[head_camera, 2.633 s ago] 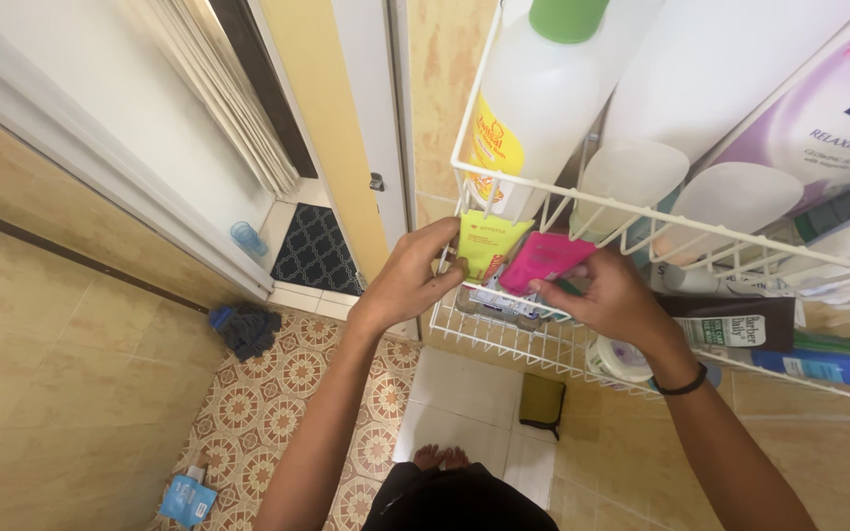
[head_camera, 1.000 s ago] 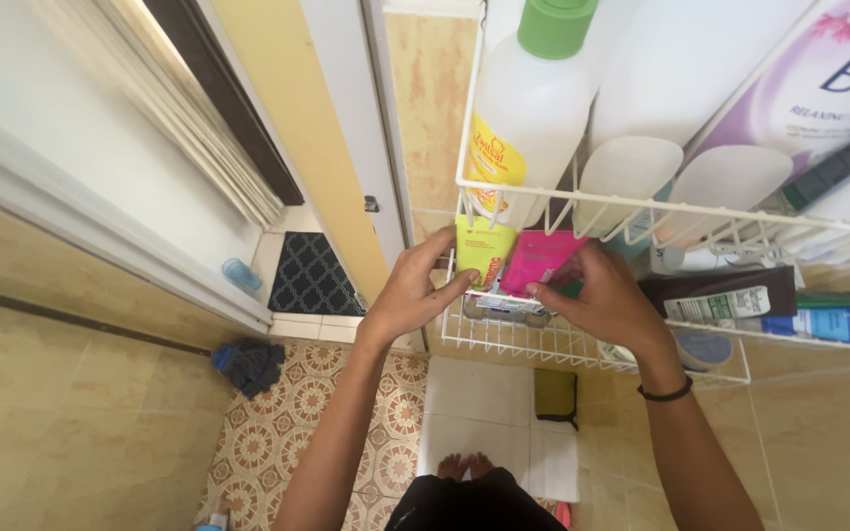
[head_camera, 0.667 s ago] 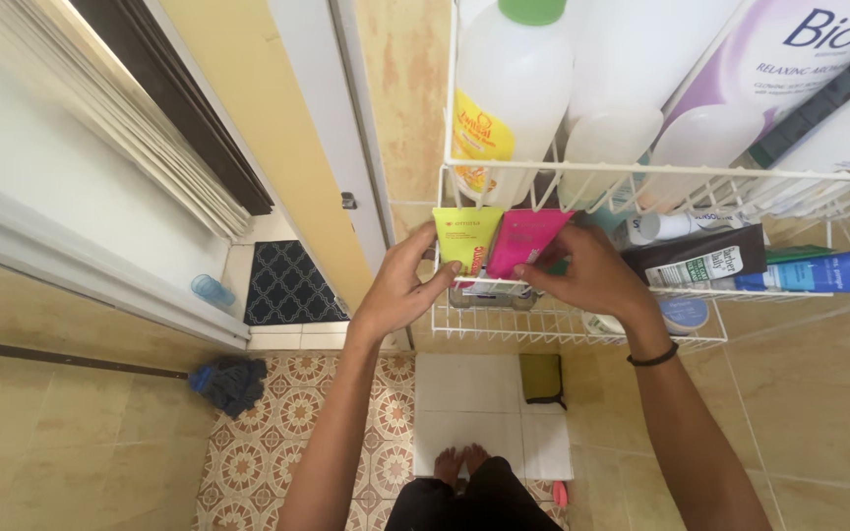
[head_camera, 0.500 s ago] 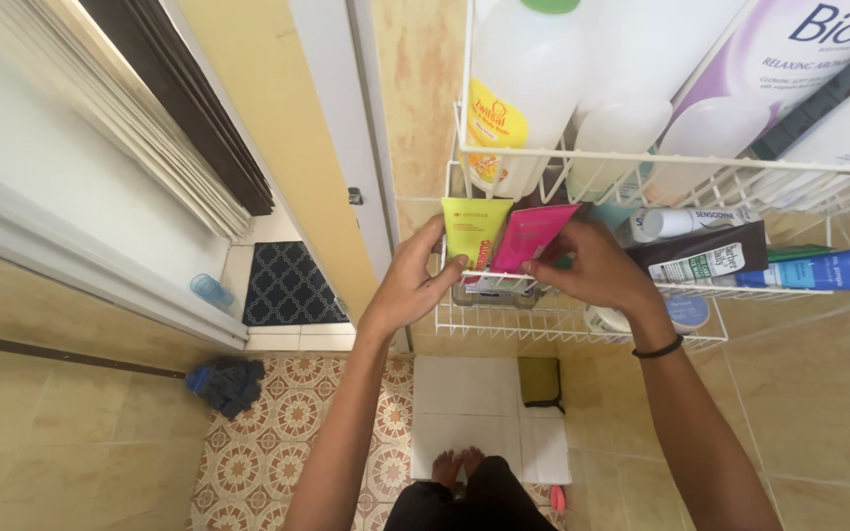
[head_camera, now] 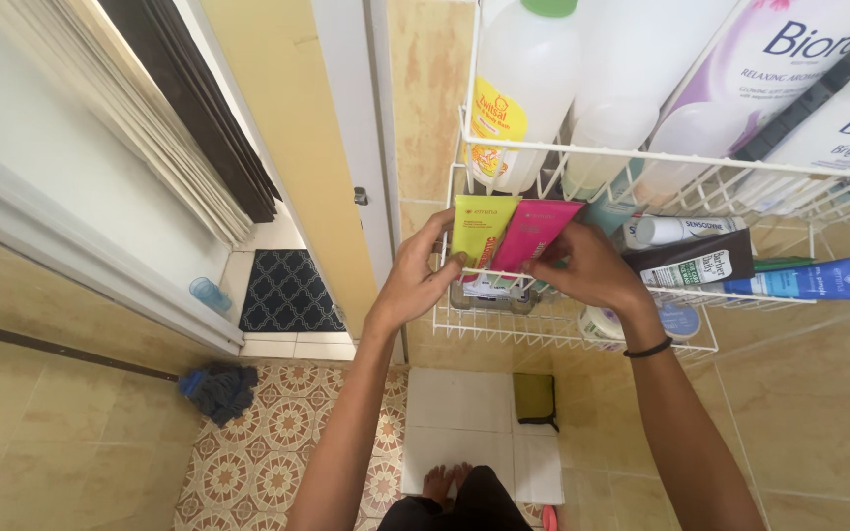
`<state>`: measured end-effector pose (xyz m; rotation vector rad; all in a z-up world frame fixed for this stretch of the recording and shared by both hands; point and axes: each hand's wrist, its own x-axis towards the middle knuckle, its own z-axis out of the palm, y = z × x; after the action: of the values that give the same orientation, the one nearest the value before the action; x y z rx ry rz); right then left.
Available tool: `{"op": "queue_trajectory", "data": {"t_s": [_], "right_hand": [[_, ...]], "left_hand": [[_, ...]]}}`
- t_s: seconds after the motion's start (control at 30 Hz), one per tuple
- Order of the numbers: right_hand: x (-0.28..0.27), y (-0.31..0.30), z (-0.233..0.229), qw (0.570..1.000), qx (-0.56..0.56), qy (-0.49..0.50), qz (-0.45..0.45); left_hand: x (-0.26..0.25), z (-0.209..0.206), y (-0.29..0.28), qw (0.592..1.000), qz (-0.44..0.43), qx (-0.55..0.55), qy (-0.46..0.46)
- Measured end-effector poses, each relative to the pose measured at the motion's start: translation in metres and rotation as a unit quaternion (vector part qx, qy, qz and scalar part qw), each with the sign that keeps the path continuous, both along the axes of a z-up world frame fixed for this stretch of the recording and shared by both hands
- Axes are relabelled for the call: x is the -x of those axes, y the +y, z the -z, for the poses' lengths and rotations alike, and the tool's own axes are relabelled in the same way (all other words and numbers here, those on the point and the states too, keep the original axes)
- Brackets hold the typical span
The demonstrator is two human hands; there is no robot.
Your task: The person rearranges toiletries on a wall-mounted wire rack, adjusting bottles and tubes to fit neatly. They then remove a red towel from a hanger and fold it by hand.
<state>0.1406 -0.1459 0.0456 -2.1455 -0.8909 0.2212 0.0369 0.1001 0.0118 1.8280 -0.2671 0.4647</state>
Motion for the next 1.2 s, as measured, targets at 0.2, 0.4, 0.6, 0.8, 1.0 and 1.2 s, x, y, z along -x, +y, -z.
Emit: {"op": "queue_trajectory", "data": {"t_s": [0.2,0.4,0.6,0.8,1.0,1.2], "right_hand": [[0.0041,0.0032,-0.0070,1.000,0.023,0.012,0.018],[0.0037,0.0027,-0.0069,1.000,-0.003,0.018,0.004],[0.0016,0.0024,-0.0063,1.000,0.013,0.010,0.010],[0.0021,0.0033,-0.0063,0.999,0.027,0.019,0.024],[0.0034,0.0023,-0.0058,1.000,-0.003,0.017,0.010],[0.0027,0.0013,-0.0058,0.999,-0.029,0.031,-0.004]], "left_hand": [[0.0017,-0.0033,0.0006,1.000,-0.009,-0.013,0.011],[0.0008,0.0019,-0.0021,1.000,-0.019,0.001,0.010],[-0.0003,0.0044,-0.0027,0.999,-0.002,0.023,-0.022],[0.0005,-0.0005,-0.0014,1.000,-0.019,0.005,-0.019],[0.0010,-0.0006,-0.0011,0.999,-0.031,-0.007,-0.007],[-0.0017,0.0021,0.0018,0.993,0.007,0.105,-0.051]]}}
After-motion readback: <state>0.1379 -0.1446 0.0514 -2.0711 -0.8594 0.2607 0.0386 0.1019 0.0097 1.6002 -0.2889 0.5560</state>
